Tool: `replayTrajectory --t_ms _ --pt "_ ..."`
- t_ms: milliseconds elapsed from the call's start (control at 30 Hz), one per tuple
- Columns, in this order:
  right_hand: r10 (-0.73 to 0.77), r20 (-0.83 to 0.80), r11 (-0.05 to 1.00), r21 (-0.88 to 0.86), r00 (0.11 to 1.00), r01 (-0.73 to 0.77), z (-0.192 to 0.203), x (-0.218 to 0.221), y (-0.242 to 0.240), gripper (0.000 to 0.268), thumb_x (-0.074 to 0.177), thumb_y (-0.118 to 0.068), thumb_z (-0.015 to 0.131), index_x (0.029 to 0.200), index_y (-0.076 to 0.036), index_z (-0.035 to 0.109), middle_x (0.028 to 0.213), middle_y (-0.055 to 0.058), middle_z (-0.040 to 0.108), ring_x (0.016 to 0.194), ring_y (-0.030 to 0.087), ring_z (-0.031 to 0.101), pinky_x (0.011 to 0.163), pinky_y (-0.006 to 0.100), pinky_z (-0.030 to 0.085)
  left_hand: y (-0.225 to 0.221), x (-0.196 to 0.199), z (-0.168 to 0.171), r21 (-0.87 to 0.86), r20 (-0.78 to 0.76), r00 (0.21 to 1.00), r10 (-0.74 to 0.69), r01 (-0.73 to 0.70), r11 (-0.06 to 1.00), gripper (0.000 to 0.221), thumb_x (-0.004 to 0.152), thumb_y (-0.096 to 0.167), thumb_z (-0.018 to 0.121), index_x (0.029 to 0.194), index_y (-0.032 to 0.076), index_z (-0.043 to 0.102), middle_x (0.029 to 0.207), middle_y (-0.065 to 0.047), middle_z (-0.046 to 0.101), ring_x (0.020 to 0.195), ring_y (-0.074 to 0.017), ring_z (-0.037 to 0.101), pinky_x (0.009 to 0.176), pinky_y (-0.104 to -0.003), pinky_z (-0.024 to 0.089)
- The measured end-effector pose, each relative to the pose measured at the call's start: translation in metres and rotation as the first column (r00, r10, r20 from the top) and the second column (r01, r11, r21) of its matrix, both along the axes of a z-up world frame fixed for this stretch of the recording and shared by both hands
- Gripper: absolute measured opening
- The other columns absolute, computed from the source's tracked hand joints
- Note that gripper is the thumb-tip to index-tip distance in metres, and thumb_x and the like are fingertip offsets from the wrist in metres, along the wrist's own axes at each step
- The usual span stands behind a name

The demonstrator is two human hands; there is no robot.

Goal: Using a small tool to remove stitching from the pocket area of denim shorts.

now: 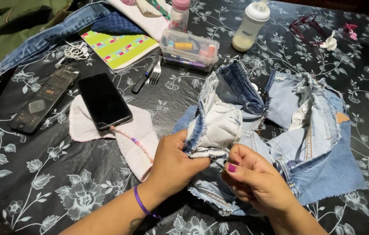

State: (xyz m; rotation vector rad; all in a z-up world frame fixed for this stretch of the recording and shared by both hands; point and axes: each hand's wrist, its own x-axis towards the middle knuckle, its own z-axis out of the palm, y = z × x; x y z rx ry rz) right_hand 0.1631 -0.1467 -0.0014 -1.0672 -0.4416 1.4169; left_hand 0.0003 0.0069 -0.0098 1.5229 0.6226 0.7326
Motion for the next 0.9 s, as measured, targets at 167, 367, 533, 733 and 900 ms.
replayTrajectory --t_ms 167,367,533,733,900 --pt "-0.009 0.020 1.000 -0.010 1.000 0.009 0.002 -0.002 0.000 0.033 0.101 -0.005 0.069 0.091 -0.014 0.038 0.067 0.004 0.040 0.044 0.008 0.026 0.033 0.023 0.013 0.000 -0.001 0.000 0.029 -0.008 1.000 0.005 -0.005 1.000 0.017 0.066 0.003 0.078 0.074 0.012 0.067 0.066 0.010 0.053 0.064 -0.0045 0.043 0.054 -0.026 0.037" --pt "-0.021 0.010 0.999 -0.031 1.000 0.022 0.000 -0.002 0.002 0.034 0.101 -0.009 0.070 0.092 -0.014 0.038 0.067 0.009 0.042 0.045 0.010 0.025 0.034 0.024 0.012 0.000 -0.001 0.002 0.022 -0.024 1.000 0.003 -0.002 1.000 0.015 0.066 0.004 0.078 0.074 0.013 0.068 0.065 0.010 0.056 0.063 -0.0049 0.046 0.054 -0.027 0.040" --pt "-0.049 -0.049 0.997 0.054 0.998 0.051 0.000 -0.009 0.008 0.029 0.101 -0.005 0.068 0.094 -0.012 0.040 0.063 0.014 0.042 0.044 0.012 0.025 0.033 0.024 0.011 -0.001 -0.001 0.001 0.072 -0.044 0.999 0.008 -0.005 0.997 0.016 0.066 0.006 0.078 0.072 0.014 0.065 0.064 0.012 0.053 0.064 -0.0034 0.045 0.054 -0.026 0.040" --pt "-0.078 -0.076 0.984 0.153 0.994 0.089 0.006 -0.013 0.005 0.030 0.102 0.002 0.065 0.092 -0.011 0.039 0.063 0.006 0.037 0.048 0.013 0.033 0.035 0.024 0.015 -0.003 0.002 -0.006 0.123 -0.032 0.999 -0.026 0.030 0.992 0.016 0.066 0.008 0.079 0.073 0.014 0.066 0.066 0.010 0.053 0.065 -0.0044 0.044 0.055 -0.027 0.039" --pt "-0.109 0.081 0.986 0.135 0.991 0.097 0.014 0.004 -0.002 0.027 0.101 -0.005 0.067 0.089 -0.012 0.044 0.061 0.003 0.044 0.042 0.010 0.034 0.032 0.022 0.022 0.005 0.004 -0.006 -0.076 -0.032 0.999 0.006 -0.009 0.997 0.029 0.065 0.004 0.082 0.094 0.008 0.082 0.082 0.007 0.075 0.075 -0.0051 0.061 0.064 -0.024 0.052"
